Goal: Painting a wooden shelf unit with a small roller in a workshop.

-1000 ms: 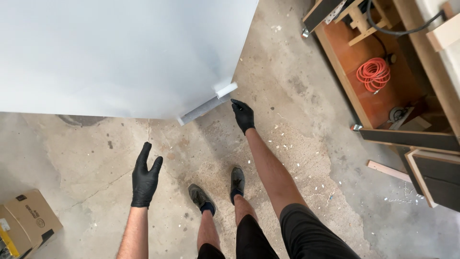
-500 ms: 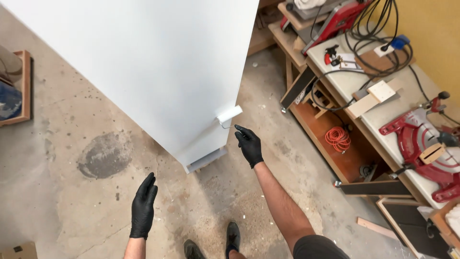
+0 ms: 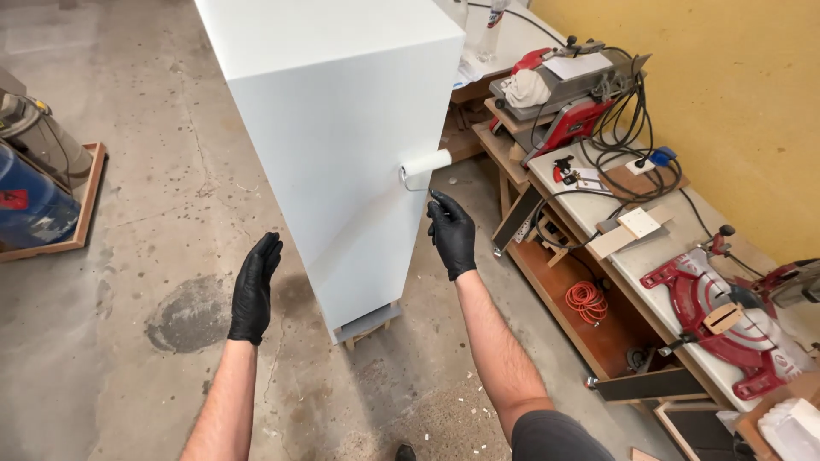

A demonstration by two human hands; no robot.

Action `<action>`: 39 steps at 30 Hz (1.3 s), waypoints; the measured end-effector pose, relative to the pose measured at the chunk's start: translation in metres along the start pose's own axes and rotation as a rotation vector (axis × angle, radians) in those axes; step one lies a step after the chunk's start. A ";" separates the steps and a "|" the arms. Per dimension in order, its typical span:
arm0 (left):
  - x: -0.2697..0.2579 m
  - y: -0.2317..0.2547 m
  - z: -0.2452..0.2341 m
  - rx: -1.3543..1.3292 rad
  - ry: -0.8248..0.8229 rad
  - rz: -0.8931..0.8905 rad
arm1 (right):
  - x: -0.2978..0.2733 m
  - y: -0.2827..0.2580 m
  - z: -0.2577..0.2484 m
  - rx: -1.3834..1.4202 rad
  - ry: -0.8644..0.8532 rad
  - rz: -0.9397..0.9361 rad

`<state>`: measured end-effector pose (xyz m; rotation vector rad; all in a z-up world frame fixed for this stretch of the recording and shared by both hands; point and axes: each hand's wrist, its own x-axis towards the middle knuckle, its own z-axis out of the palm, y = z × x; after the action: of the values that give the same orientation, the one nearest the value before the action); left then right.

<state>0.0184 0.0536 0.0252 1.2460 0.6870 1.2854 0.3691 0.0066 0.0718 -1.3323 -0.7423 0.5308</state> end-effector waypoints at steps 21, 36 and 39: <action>0.027 -0.043 -0.001 -0.322 0.035 -0.057 | 0.017 -0.166 0.062 0.120 0.006 -0.295; 0.027 -0.038 -0.003 -0.193 -0.001 -0.015 | -0.059 0.083 0.053 0.070 0.029 -0.072; 0.024 -0.043 -0.009 -0.142 -0.046 0.043 | -0.083 0.149 0.049 0.102 0.036 -0.022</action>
<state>0.0291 0.0861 -0.0113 1.1759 0.5287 1.3134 0.2874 0.0059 -0.0856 -1.2349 -0.6909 0.5187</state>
